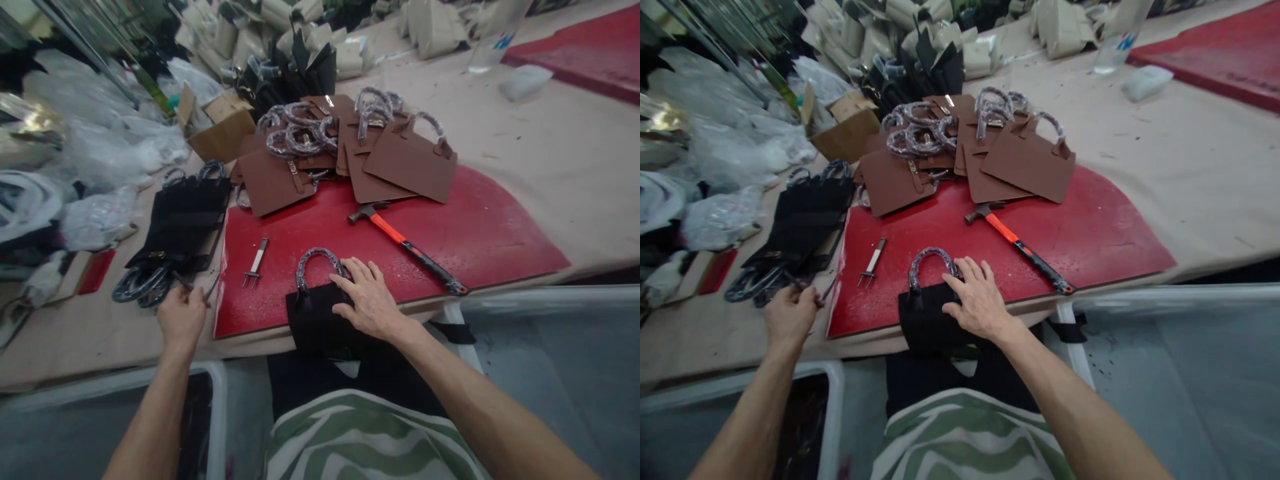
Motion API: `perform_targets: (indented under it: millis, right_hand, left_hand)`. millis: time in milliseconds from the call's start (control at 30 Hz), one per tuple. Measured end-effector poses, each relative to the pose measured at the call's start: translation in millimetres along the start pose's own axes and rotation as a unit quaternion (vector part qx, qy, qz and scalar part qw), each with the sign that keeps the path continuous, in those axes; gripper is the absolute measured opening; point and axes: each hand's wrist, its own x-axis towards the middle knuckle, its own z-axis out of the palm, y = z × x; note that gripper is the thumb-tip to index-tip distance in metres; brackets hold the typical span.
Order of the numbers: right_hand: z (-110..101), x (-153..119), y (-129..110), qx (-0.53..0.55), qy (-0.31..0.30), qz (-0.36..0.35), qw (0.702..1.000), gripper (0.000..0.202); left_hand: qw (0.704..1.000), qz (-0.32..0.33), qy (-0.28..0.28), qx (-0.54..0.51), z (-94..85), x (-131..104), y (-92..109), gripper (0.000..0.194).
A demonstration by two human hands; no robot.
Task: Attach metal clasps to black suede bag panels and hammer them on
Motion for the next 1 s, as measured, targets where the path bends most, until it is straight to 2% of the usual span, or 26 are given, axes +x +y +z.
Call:
perform_targets:
  millis: [100, 167, 200, 333, 467, 567, 667, 733, 767, 833, 900, 967, 1000]
  right_hand:
    - [2.0, -0.7, 2.1, -0.006, 0.010, -0.011, 1.000, 0.061]
    - [5.3, -0.9, 5.2, -0.014, 0.028, -0.021, 0.999, 0.058]
    - [7.8, -0.6, 7.3, -0.019, 0.040, -0.028, 0.999, 0.056]
    - [19.4, 4.2, 17.0, -0.033, 0.078, -0.059, 0.995, 0.050]
    - [24.1, 8.0, 22.0, -0.043, 0.085, -0.073, 0.993, 0.049]
    - [19.7, 7.0, 18.8, -0.046, 0.067, -0.062, 0.995, 0.049]
    - [10.7, 4.4, 11.8, -0.040, 0.021, -0.042, 0.998, 0.052]
    - [5.7, 4.1, 9.1, -0.029, -0.012, -0.036, 0.999, 0.061]
    - [3.9, 4.3, 8.7, -0.022, -0.028, -0.034, 0.999, 0.067]
    - [1.3, 4.6, 8.7, -0.010, -0.051, -0.026, 0.998, 0.076]
    - [-0.6, 4.1, 8.3, -0.001, -0.061, -0.016, 0.998, 0.079]
    - [-1.9, 3.5, 7.0, 0.005, -0.062, -0.012, 0.998, 0.079]
    - [-2.3, 3.2, 6.3, 0.006, -0.062, -0.011, 0.998, 0.079]
  left_hand:
    - [0.983, -0.037, -0.061, 0.167, -6.0, 16.0, -21.5, 0.032]
    - [0.971, -0.025, -0.113, 0.208, -8.0, 17.7, -23.1, 0.035]
    - [0.971, -0.014, -0.119, 0.209, -8.0, 17.5, -21.2, 0.036]
    - [0.980, 0.038, -0.078, 0.179, -0.3, 21.6, -5.3, 0.037]
    - [0.982, 0.058, -0.107, 0.145, 11.7, 38.6, 10.5, 0.028]
    - [0.978, 0.042, -0.153, 0.135, 16.2, 53.0, 17.2, 0.019]
    - [0.971, 0.030, -0.198, 0.128, 16.1, 64.0, 18.3, 0.007]
    - [0.970, 0.032, -0.213, 0.117, 15.4, 70.8, 14.4, 0.014]
    - [0.974, 0.023, -0.203, 0.103, 14.8, 73.3, 11.5, 0.019]
    - [0.990, -0.016, -0.136, 0.011, 11.8, 72.8, 6.8, 0.024]
    - [0.984, -0.040, -0.100, -0.140, 6.7, 59.0, 8.9, 0.024]
    - [0.940, -0.048, -0.123, -0.314, 3.0, 29.2, 22.6, 0.025]
    - [0.894, -0.051, -0.152, -0.418, 3.2, 9.1, 34.1, 0.031]
